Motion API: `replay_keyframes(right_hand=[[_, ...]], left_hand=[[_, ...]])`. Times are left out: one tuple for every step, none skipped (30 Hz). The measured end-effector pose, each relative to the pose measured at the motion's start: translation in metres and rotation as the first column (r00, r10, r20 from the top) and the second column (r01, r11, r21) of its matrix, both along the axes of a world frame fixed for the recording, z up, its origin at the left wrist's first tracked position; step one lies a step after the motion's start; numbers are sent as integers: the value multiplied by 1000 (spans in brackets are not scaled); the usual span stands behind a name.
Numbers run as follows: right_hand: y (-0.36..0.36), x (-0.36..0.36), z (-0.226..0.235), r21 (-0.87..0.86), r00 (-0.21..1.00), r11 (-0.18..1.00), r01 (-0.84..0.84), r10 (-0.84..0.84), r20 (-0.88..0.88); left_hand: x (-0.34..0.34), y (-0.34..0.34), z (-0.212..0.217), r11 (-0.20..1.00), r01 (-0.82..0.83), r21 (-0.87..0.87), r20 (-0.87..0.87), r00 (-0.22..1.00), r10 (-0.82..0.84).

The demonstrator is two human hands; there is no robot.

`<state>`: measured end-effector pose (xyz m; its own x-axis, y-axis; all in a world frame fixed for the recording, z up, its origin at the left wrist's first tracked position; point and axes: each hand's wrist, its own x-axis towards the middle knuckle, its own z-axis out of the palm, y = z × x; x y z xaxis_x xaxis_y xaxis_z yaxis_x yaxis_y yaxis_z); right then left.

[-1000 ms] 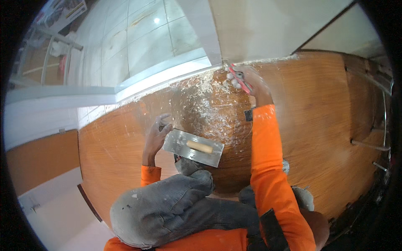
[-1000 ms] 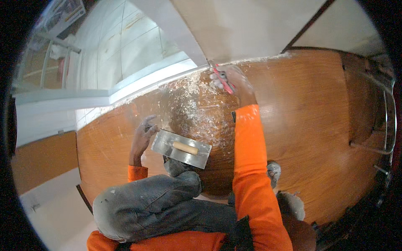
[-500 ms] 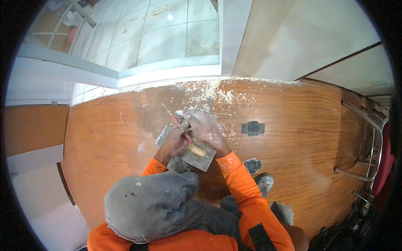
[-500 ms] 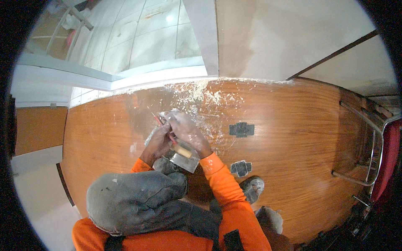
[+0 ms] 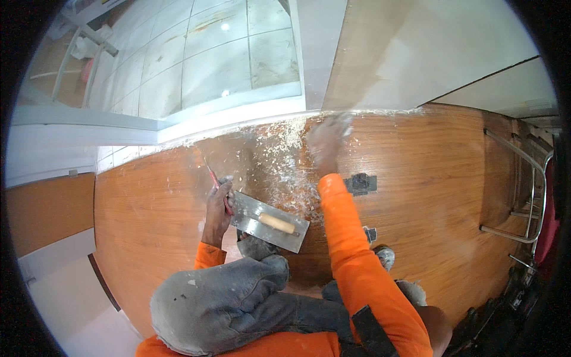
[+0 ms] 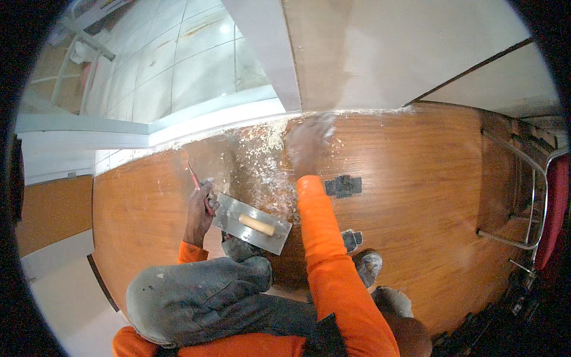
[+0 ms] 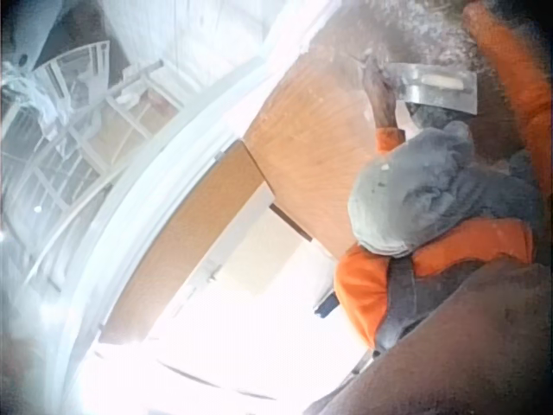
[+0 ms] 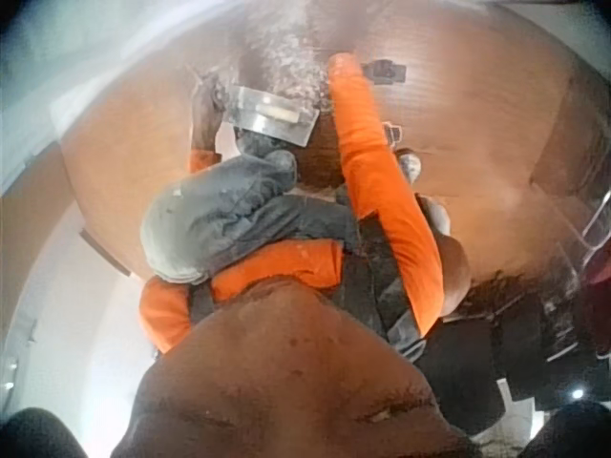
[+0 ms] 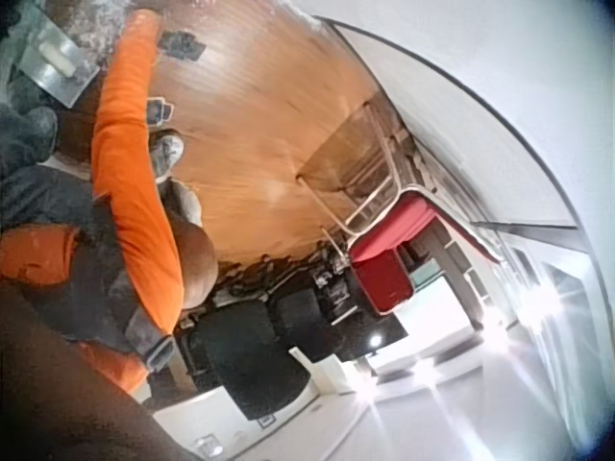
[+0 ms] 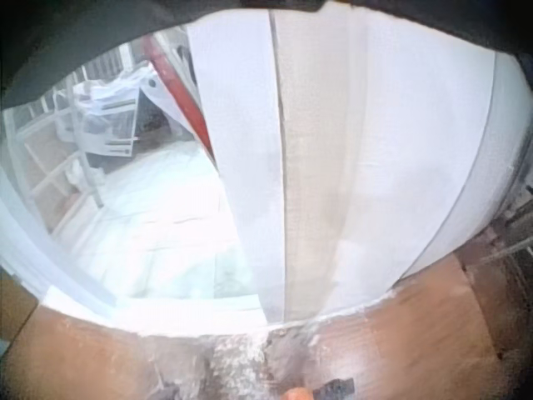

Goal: The person sits on the floor and uses a small scraper to remove material from the base of a wall near a glass door. They hold a larger metal trowel in their left hand while scraping with their right hand. The person occasionally stands to scrape higher sections of the wall before returning to the floor.

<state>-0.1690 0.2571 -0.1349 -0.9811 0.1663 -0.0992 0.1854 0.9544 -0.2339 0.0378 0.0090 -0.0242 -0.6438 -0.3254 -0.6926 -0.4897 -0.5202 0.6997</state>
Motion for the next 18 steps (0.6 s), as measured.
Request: replay_keyframes(right_hand=[[-16, 9, 9, -83, 988, 989, -125, 132, 84], [-30, 23, 43, -277, 914, 914, -298, 357, 193], [-26, 23, 58, -394, 884, 866, -309, 414, 218], [-21, 22, 73, -508, 849, 807, -301, 469, 242], [-4, 18, 75, -560, 894, 806, -193, 379, 238], [7, 14, 71, -518, 949, 849, -99, 238, 208], [16, 12, 60, -481, 979, 877, 5, 94, 181], [18, 4, 41, -357, 993, 928, 103, -75, 91], [20, -1, 31, -245, 972, 945, 218, -232, -32], [10, -3, 38, -157, 975, 964, 214, -221, -30], [-6, 4, 37, -147, 995, 984, 96, -98, -10], [-20, 14, 31, -135, 1000, 991, -21, 22, 6], [-30, 18, 40, -133, 988, 980, -148, 153, 28], [-22, 8, 47, -257, 921, 945, -204, 274, 275], [-22, -7, 86, -410, 764, 880, -240, 432, 479], [-15, -9, 91, -426, 815, 885, -190, 384, 434], [-11, -10, 94, -454, 858, 879, -145, 340, 385], [-5, 2, 66, -381, 996, 924, -24, 57, 75]], left_hand=[[1, -3, -1, 1000, 14, 2, 10, 1000, -14], [8, -13, 2, 1000, 9, -12, 25, 1000, -8], [8, -15, 4, 1000, 12, -29, 18, 1000, -11], [8, -16, 7, 999, 13, -49, 13, 1000, -13], [9, -17, 10, 997, 14, -71, 8, 1000, -13], [6, -15, 10, 996, 9, -83, 16, 1000, -8], [9, -14, 5, 996, 2, -86, 40, 999, 2], [12, -14, 1, 996, -4, -90, 64, 998, 10], [14, -15, -1, 997, 3, -79, 68, 998, 2], [14, -18, -1, 997, 13, -74, 61, 998, -9], [14, -19, -1, 997, 25, -67, 54, 998, -21], [9, -16, -2, 997, 35, -69, 39, 999, -32], [9, -18, -2, 996, 35, -80, 30, 999, -33], [9, -19, -2, 995, 36, -90, 22, 999, -34], [17, -29, 3, 995, 8, -99, 13, 1000, -7], [13, -26, 5, 997, 10, -83, -4, 1000, -10], [15, -25, 8, 997, 6, -75, -8, 1000, -7], [15, -19, 7, 996, 37, -84, 8, 999, -37]])
